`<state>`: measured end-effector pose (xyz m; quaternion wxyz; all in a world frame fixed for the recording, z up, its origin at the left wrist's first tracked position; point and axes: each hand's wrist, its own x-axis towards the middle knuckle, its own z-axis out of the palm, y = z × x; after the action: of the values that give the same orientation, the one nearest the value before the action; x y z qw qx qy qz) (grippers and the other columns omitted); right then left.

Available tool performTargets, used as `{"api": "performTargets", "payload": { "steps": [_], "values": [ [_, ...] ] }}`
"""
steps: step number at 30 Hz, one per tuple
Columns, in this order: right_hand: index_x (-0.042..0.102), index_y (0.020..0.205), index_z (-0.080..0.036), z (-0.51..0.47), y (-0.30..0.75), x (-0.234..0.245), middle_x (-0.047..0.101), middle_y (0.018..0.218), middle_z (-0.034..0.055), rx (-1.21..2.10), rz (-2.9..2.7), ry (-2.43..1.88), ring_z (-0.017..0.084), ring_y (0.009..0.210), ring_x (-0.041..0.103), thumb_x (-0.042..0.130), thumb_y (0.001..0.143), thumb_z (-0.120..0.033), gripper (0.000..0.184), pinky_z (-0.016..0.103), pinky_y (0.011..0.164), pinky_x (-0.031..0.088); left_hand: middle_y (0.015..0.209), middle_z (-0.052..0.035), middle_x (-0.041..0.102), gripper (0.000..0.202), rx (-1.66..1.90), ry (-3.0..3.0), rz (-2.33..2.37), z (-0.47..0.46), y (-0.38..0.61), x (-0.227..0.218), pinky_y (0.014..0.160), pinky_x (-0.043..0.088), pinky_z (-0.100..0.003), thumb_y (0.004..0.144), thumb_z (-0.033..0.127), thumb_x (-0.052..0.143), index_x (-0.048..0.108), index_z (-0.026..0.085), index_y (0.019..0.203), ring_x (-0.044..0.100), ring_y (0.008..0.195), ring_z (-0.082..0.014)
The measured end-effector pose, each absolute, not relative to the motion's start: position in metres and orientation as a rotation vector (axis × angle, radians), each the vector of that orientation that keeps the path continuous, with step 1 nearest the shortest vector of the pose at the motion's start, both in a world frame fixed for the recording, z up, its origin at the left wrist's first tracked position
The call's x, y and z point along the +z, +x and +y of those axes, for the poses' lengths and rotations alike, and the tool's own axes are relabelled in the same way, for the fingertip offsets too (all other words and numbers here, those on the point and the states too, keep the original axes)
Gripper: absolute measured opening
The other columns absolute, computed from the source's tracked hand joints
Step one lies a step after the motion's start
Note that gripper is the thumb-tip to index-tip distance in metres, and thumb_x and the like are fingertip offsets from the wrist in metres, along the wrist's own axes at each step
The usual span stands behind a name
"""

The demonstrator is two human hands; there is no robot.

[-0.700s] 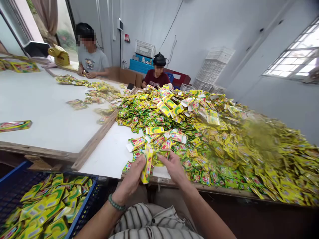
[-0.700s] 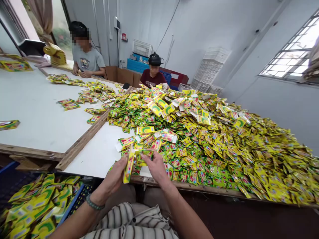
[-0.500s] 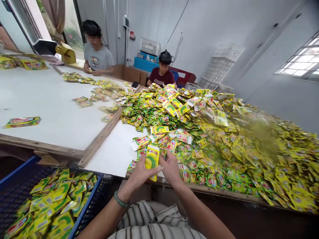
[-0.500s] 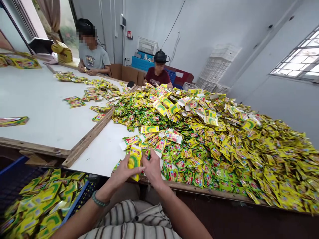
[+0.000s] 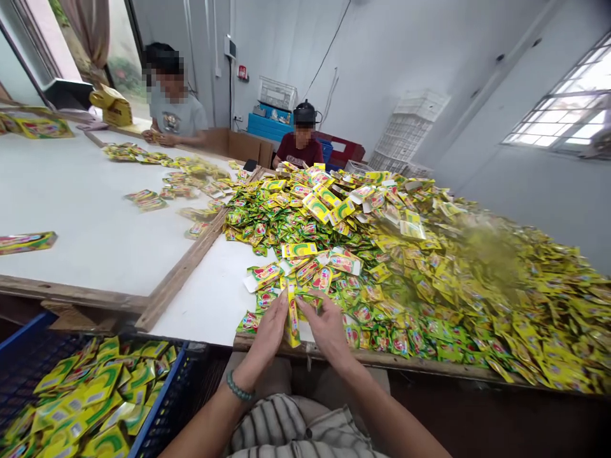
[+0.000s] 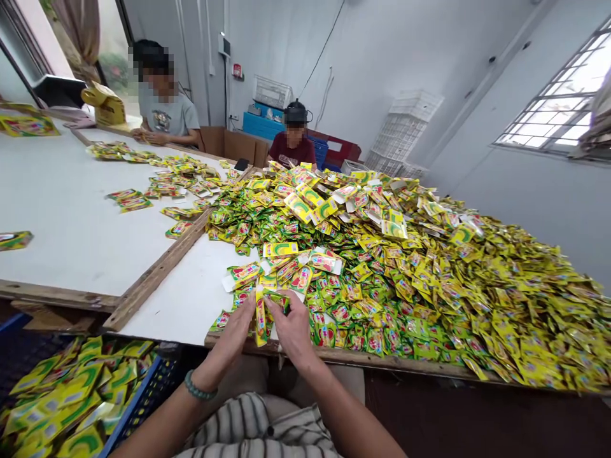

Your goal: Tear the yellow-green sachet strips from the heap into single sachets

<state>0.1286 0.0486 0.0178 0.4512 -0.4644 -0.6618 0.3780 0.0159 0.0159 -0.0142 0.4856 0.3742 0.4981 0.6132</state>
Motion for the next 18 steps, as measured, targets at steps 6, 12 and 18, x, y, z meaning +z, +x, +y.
{"api": "performTargets", "payload": {
  "steps": [6, 12, 18],
  "values": [
    [0.065, 0.093, -0.018, 0.064, 0.146, 0.024, 0.069, 0.088, 0.0052, 0.953, -1.670, -1.065, 0.019, 0.082, 0.061, 0.063, 0.080, -0.036, 0.022, 0.031, 0.077, 0.048, 0.113, -0.0111, 0.068, 0.052, 1.245, 0.910, 1.031, 0.008, 0.018, -0.008, 0.096, 0.042, -0.038, 0.078, 0.047, 0.066, 0.060, 0.013, 0.117, 0.059, 0.109, -0.0276],
    [0.061, 0.093, -0.019, 0.095, 0.160, 0.046, 0.067, 0.086, 0.0012, 1.130, -1.723, -0.938, 0.015, 0.079, 0.060, 0.066, 0.077, -0.037, 0.024, 0.027, 0.073, 0.048, 0.103, -0.0082, 0.071, 0.041, 1.185, 0.792, 0.893, 0.004, 0.010, -0.002, 0.083, 0.048, -0.032, 0.076, 0.040, 0.070, 0.063, 0.016, 0.108, 0.065, 0.094, -0.0233],
    [0.065, 0.089, -0.019, 0.109, 0.165, 0.049, 0.067, 0.082, 0.0007, 1.348, -2.013, -0.931, 0.016, 0.078, 0.060, 0.067, 0.076, -0.037, 0.023, 0.028, 0.072, 0.047, 0.104, -0.0071, 0.069, 0.039, 1.251, 0.928, 0.967, 0.002, -0.004, -0.003, 0.079, 0.049, -0.032, 0.079, 0.040, 0.065, 0.062, 0.016, 0.110, 0.063, 0.091, -0.0225]
  ]
}}
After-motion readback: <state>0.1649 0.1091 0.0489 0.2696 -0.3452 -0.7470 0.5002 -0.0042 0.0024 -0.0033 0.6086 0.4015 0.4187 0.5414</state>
